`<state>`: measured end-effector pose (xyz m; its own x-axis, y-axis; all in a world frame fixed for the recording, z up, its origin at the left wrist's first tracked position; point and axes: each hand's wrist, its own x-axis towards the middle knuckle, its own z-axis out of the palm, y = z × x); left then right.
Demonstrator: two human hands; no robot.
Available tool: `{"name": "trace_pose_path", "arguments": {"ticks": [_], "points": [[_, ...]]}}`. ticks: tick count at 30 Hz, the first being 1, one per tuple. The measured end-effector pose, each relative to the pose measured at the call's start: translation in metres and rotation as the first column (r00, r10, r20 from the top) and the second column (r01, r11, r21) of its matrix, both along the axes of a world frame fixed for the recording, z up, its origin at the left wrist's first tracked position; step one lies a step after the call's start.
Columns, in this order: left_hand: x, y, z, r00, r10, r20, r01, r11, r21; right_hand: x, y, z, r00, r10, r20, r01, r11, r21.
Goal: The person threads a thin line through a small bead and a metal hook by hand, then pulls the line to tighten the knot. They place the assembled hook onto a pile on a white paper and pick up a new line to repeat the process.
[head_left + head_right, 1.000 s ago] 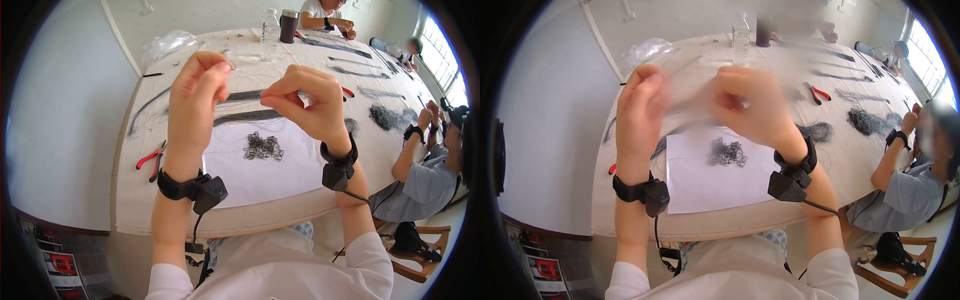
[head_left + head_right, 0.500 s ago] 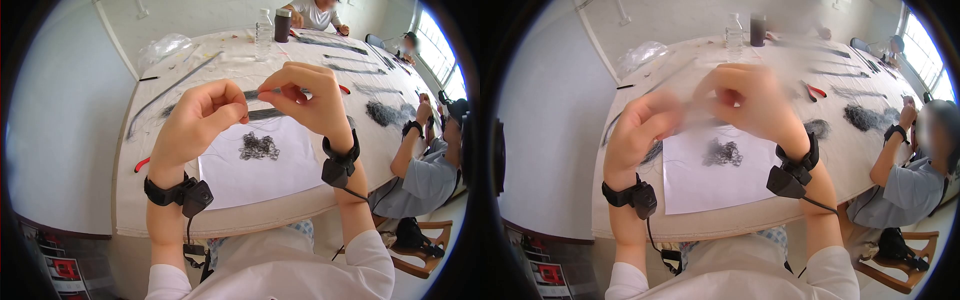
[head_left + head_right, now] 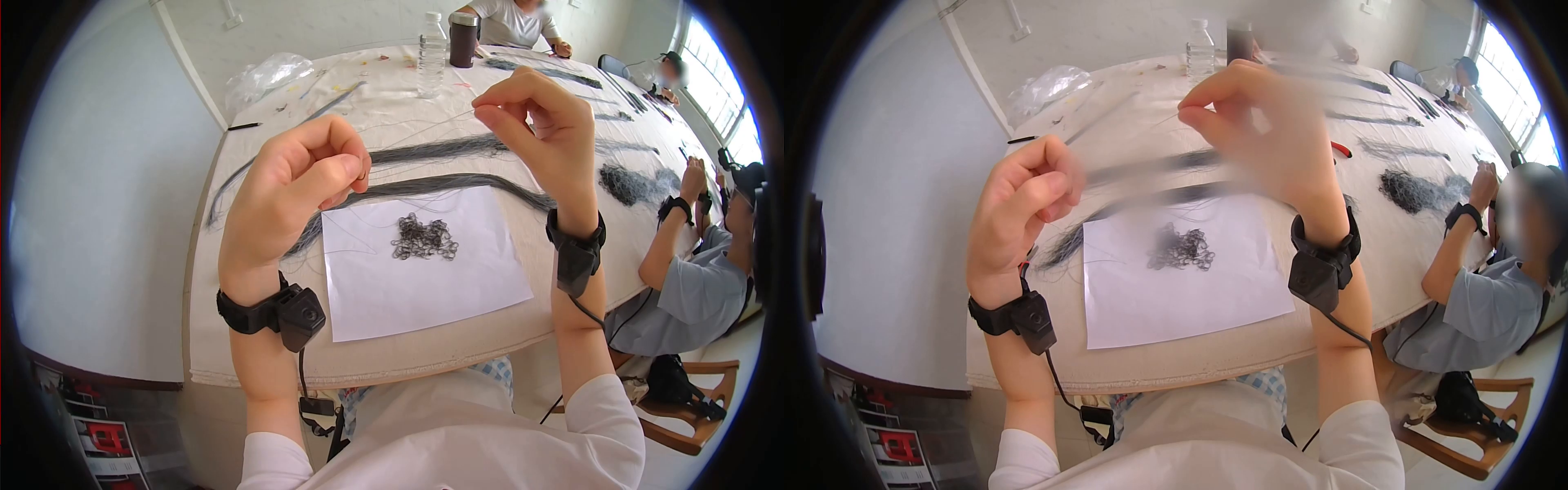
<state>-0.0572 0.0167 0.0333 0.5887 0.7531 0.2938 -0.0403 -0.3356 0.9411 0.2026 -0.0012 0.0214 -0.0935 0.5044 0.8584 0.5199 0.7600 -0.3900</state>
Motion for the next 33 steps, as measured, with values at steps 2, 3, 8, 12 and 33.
{"name": "trace_pose_path", "arguments": {"ticks": [2, 3, 8, 12, 33], "points": [[-0.001, 0.0, 0.001, 1.0, -0.004, 0.007, 0.004, 1.0, -0.002, 0.002, 0.001, 0.001, 1.0, 0.012, -0.009, -0.012, 1.0, -0.009], [-0.001, 0.0, 0.001, 1.0, 0.001, 0.006, -0.001, 1.0, 0.008, 0.003, 0.001, 0.001, 1.0, 0.022, -0.018, -0.022, 1.0, -0.017], [-0.007, 0.003, 0.003, 0.997, -0.07, -0.044, 0.069, 0.997, -0.02, 0.006, -0.003, 0.004, 1.0, 0.009, 0.003, -0.009, 1.0, 0.012], [-0.003, -0.001, -0.005, 0.994, 0.103, 0.02, -0.105, 0.977, 0.185, 0.0, -0.014, 0.01, 0.983, 0.034, 0.183, -0.045, 0.997, 0.057], [0.019, -0.017, -0.002, 0.979, -0.144, -0.148, 0.131, 0.987, -0.094, -0.026, -0.015, -0.004, 0.941, 0.189, 0.282, -0.186, 0.982, -0.038]]}}
